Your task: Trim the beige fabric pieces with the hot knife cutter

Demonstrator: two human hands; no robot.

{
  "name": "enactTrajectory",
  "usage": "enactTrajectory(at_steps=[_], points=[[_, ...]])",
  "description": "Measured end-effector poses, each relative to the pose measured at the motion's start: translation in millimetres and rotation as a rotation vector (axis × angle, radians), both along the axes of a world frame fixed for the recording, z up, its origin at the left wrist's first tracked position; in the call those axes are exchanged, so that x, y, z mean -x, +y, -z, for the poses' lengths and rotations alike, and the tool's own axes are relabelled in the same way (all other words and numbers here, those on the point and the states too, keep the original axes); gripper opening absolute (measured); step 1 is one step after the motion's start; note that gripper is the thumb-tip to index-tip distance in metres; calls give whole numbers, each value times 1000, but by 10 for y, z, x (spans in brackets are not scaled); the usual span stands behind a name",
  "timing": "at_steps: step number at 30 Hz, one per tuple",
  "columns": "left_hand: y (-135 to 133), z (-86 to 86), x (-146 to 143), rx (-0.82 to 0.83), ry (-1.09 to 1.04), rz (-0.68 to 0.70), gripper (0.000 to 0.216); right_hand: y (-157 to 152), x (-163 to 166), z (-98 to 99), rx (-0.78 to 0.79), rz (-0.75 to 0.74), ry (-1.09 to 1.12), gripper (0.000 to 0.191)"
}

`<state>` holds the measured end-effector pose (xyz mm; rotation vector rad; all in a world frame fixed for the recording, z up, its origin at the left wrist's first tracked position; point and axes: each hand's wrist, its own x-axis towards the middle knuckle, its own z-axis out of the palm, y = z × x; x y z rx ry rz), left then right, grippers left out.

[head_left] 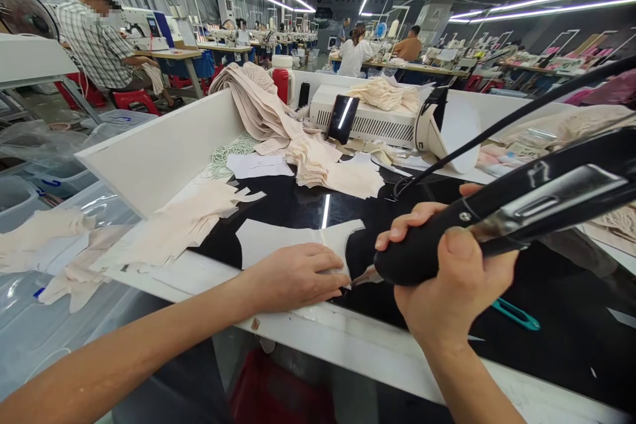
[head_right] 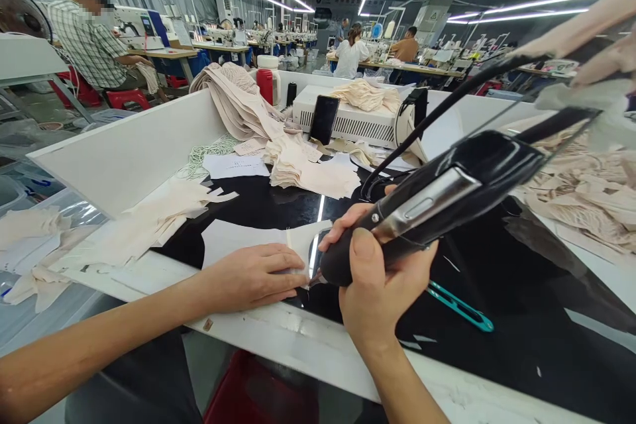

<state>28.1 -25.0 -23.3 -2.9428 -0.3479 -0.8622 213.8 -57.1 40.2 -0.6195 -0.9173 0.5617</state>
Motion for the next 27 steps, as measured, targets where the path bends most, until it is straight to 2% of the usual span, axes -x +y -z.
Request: enactTrajectory(at_steps=[27], points=[[10, 21, 9, 38, 15, 16, 23, -19, 25, 13, 51, 6, 18, 46]])
